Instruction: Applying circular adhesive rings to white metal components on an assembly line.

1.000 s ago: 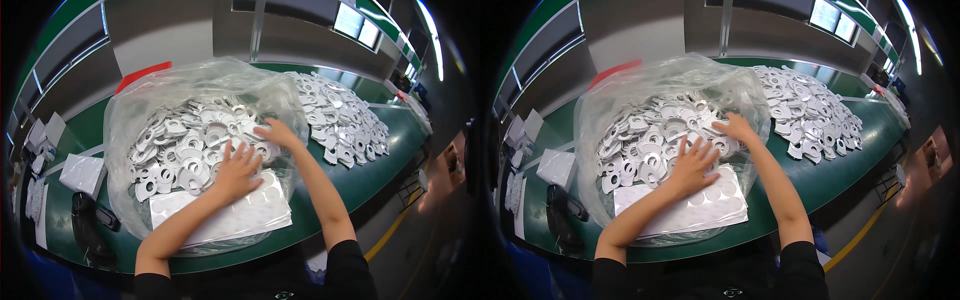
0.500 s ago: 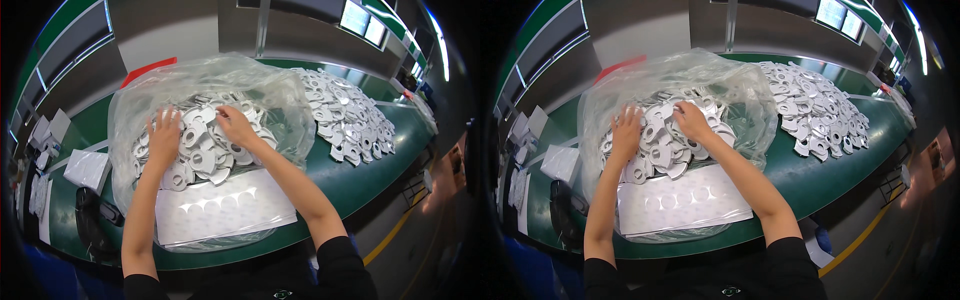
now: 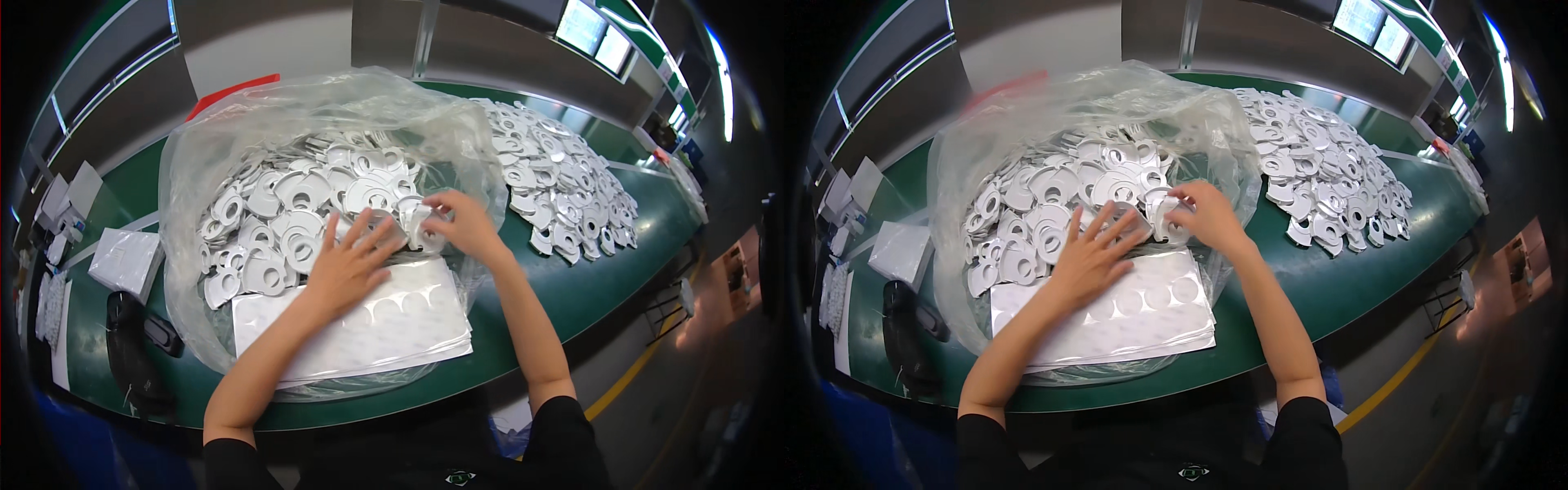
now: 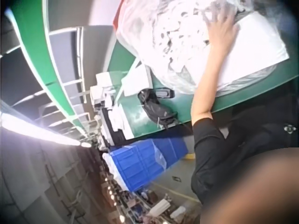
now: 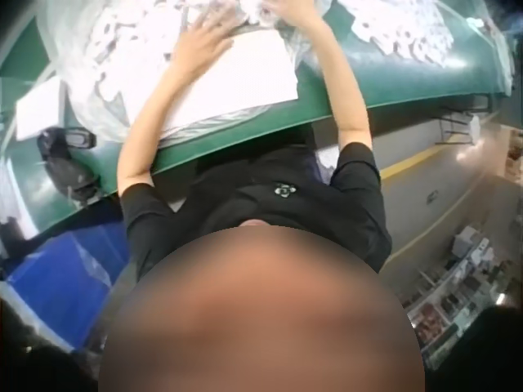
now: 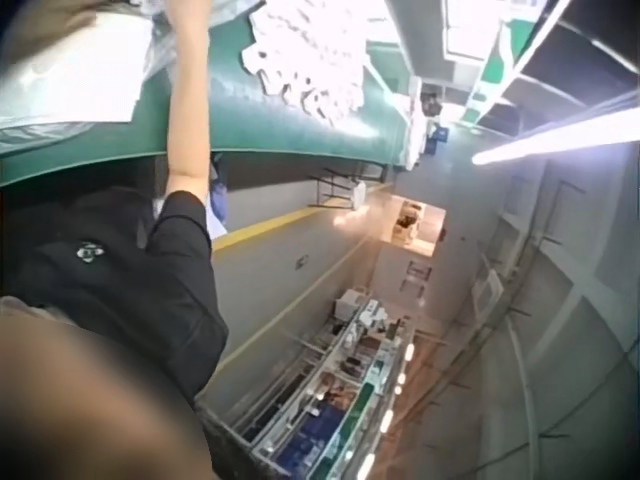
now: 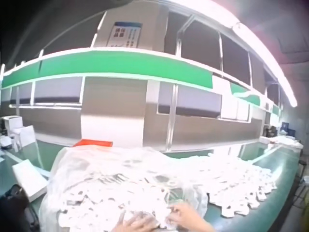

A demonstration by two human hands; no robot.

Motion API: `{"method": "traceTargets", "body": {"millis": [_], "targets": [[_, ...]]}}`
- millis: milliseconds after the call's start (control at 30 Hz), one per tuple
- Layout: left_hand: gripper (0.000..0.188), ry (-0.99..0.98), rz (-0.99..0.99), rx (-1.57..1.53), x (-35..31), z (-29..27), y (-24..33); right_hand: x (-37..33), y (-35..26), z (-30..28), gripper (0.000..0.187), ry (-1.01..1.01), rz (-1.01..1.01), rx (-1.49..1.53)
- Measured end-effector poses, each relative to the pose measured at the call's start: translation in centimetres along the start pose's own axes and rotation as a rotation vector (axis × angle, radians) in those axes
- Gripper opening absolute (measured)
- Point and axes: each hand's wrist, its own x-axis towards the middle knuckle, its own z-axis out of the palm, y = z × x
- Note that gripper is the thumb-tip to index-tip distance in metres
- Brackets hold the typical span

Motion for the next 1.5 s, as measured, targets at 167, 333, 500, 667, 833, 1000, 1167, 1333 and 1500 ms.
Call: {"method": "traceTargets", "body": {"millis": [167,333,500,667,833,1000,1167,1333,1500], "targets": [[0.041,0.076,-0.076,0.151,1.7,-0.5,-3.5,-2.7,1.4,0.5,0.051,0.029,-0.246,-0.209],[0.048,0.13,-0.129,0.315,1.5,0.6,-0.4,-2.5,1.3,-0.2,0.053,-0.003,-0.021,-0.051],[0.074,-0.138,0.06,-0.626,0.1,-0.9,4.2,-2.3,2.2,-0.4,0.035,0.08,0.16,0.176],[0.103,-0.239,0.127,-0.342,-1.5,-1.2,5.5,-2.2,1.1,-0.8,0.022,0.519,0.075,-0.036],[0.097,-0.295,0.138,-0.362,-1.8,-1.9,4.4,-2.1,-0.9,-1.2,0.016,0.684,0.043,0.114],[0.09,-0.298,0.152,-0.332,-1.7,-2.5,4.7,-2.5,-2.1,0.1,0.017,0.252,0.175,0.663],[0.068,-0.008,-0.509,-1.294,-0.3,-1.8,3.1,-2.9,-2.8,0.3,0.021,0.113,0.273,0.798],[0.056,-0.075,-0.828,-2.067,0.1,-1.6,4.8,-4.1,-4.9,1.6,0.022,-0.204,0.258,0.909],[0.05,0.061,-0.891,-2.136,-0.8,0.0,3.7,-3.9,-4.3,0.6,0.019,-0.083,0.121,0.438]]}}
